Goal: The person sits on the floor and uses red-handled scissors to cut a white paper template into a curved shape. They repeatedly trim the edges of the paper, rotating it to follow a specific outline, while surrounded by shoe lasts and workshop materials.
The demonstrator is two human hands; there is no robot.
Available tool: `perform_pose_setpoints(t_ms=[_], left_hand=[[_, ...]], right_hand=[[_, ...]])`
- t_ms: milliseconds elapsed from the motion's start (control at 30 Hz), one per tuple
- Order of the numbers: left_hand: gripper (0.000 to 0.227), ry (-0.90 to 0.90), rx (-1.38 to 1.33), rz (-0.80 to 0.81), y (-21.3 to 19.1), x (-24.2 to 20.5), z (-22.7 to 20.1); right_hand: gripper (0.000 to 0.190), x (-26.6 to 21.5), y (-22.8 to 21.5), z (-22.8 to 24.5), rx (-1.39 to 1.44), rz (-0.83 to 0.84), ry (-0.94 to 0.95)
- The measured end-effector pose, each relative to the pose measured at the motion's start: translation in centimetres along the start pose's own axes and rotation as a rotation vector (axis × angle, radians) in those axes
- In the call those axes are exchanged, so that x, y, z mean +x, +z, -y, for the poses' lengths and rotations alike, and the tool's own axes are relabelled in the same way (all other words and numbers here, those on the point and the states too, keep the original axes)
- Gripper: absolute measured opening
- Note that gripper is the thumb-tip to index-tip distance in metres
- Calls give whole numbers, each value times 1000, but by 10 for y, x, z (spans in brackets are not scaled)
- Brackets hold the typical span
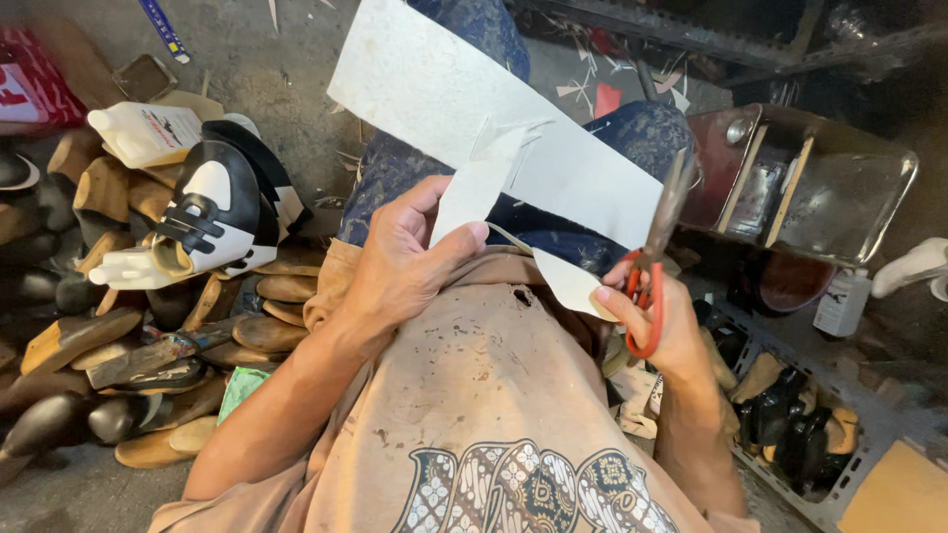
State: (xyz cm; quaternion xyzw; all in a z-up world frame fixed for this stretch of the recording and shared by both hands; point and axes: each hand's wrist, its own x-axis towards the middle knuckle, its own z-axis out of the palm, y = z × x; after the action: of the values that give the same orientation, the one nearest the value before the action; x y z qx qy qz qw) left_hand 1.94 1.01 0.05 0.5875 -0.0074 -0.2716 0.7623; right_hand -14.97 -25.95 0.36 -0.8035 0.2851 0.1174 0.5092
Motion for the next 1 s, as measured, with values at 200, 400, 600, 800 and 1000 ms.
perform_pose_setpoints(t_ms=[200, 400, 600, 800, 1000], left_hand=[[20, -197, 178, 265, 10, -3, 1], [15, -230, 300, 355, 17, -9, -30], [27, -42, -198, -133, 26, -11, -6], [29, 8, -151, -188, 32, -7, -21], [27, 128, -42, -146, 34, -5, -39]], right_hand=[[28, -2, 15, 14, 126, -185, -89], [22, 16, 50, 82, 369, -95, -273], [25, 15, 87, 104, 776, -38, -129], [38, 24, 69, 88, 453, 347, -371], [50, 15, 66, 99, 268, 457, -400]])
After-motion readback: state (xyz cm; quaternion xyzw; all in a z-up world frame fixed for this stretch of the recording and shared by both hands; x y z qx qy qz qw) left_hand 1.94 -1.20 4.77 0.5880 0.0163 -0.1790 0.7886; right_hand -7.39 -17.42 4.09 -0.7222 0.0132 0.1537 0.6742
